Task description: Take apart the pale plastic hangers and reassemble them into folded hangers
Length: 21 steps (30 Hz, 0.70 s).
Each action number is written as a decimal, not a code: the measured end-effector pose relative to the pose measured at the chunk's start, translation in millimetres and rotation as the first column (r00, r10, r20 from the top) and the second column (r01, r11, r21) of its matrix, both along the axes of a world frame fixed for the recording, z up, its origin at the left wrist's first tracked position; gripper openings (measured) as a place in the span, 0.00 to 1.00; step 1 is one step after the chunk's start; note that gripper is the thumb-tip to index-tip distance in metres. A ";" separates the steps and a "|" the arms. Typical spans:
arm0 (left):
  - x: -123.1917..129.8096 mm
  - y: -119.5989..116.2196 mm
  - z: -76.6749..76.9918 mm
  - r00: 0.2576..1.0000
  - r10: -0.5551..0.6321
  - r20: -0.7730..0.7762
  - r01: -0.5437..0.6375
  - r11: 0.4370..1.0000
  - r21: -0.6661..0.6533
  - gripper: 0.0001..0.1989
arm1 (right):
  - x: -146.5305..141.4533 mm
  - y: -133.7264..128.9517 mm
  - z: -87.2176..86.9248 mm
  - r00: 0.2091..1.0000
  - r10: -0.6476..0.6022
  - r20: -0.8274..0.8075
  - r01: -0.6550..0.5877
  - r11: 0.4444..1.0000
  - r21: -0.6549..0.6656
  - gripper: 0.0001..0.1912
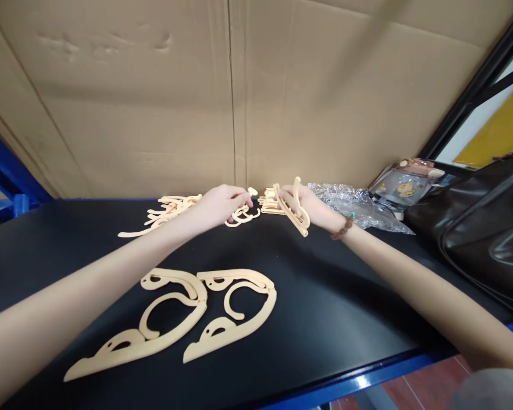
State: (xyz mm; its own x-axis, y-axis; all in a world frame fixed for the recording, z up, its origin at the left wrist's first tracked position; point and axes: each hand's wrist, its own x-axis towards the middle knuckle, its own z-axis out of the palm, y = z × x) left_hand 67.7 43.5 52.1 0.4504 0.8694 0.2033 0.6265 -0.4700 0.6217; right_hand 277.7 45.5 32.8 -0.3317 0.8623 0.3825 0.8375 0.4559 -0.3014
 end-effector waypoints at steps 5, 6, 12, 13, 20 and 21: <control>-8.2 62.6 -18.5 0.999 0.034 -0.013 -0.034 0.999 0.037 0.14 | 7.9 2.1 10.1 0.955 -0.006 -0.298 0.061 0.982 0.176 0.13; -8.4 68.7 -23.3 0.999 0.037 -0.001 -0.037 0.997 0.067 0.13 | 6.8 -0.2 13.8 0.925 0.027 -0.379 0.057 0.976 0.211 0.14; 0.4 46.9 -27.5 0.988 -0.032 0.148 0.016 0.994 0.108 0.21 | -1.5 -15.6 34.2 0.706 0.132 -0.696 0.072 0.964 0.257 0.06; 1.7 37.6 -24.1 0.979 -0.059 0.194 0.055 0.998 0.028 0.27 | -1.8 -16.2 35.6 0.679 0.138 -0.721 0.085 0.961 0.264 0.05; -5.3 -9.2 -4.9 0.748 0.077 0.659 0.395 0.747 -0.535 0.14 | 2.6 -11.8 28.1 0.842 0.045 -0.538 0.166 0.927 0.337 0.04; -6.6 -11.8 -4.3 0.747 0.083 0.660 0.391 0.747 -0.537 0.12 | 1.2 -13.6 26.5 0.912 -0.003 -0.409 0.183 0.897 0.403 0.04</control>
